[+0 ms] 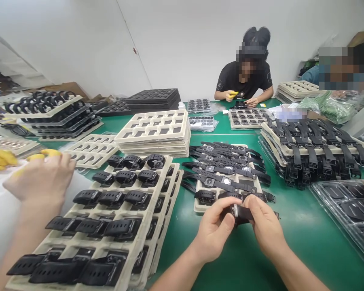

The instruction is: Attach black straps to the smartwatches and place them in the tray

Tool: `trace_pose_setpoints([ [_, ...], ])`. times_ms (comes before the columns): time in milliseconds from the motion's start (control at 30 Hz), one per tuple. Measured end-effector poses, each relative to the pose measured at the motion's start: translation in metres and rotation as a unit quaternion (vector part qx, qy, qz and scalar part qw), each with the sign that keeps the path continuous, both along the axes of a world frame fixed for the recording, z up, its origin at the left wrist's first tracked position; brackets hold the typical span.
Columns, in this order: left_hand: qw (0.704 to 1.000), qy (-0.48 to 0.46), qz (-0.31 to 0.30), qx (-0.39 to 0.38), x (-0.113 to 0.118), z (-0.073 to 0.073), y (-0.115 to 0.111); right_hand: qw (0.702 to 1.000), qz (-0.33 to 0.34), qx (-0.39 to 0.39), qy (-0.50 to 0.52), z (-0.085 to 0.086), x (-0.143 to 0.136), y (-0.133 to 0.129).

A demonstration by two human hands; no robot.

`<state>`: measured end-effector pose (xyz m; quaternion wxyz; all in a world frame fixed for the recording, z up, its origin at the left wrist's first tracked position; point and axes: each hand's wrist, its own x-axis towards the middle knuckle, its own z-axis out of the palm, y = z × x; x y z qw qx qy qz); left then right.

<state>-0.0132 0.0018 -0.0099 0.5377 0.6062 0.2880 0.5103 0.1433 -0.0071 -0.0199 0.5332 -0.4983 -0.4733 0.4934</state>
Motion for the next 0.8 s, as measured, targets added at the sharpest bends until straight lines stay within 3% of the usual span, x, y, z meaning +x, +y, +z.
trace_pose_setpoints([
  [100,0.999,0.015,0.005,0.037,0.0,-0.001,-0.002,0.999,0.019,-0.024,0.032,-0.003,-0.003,0.002],
  [233,0.999,0.029,0.001,0.03,0.0,-0.001,-0.001,1.0,0.025,-0.003,0.01,-0.003,-0.004,0.002],
  [433,0.997,0.062,-0.002,0.036,0.001,0.001,0.0,1.0,-0.017,0.002,0.022,-0.007,-0.01,0.0],
  [567,0.997,0.06,0.028,0.041,0.003,-0.001,-0.002,1.0,-0.028,0.006,0.01,-0.015,-0.014,-0.003],
  [800,0.997,0.056,0.036,0.047,-0.002,0.002,0.0,0.992,0.07,0.099,-0.032,-0.012,-0.006,-0.006],
])
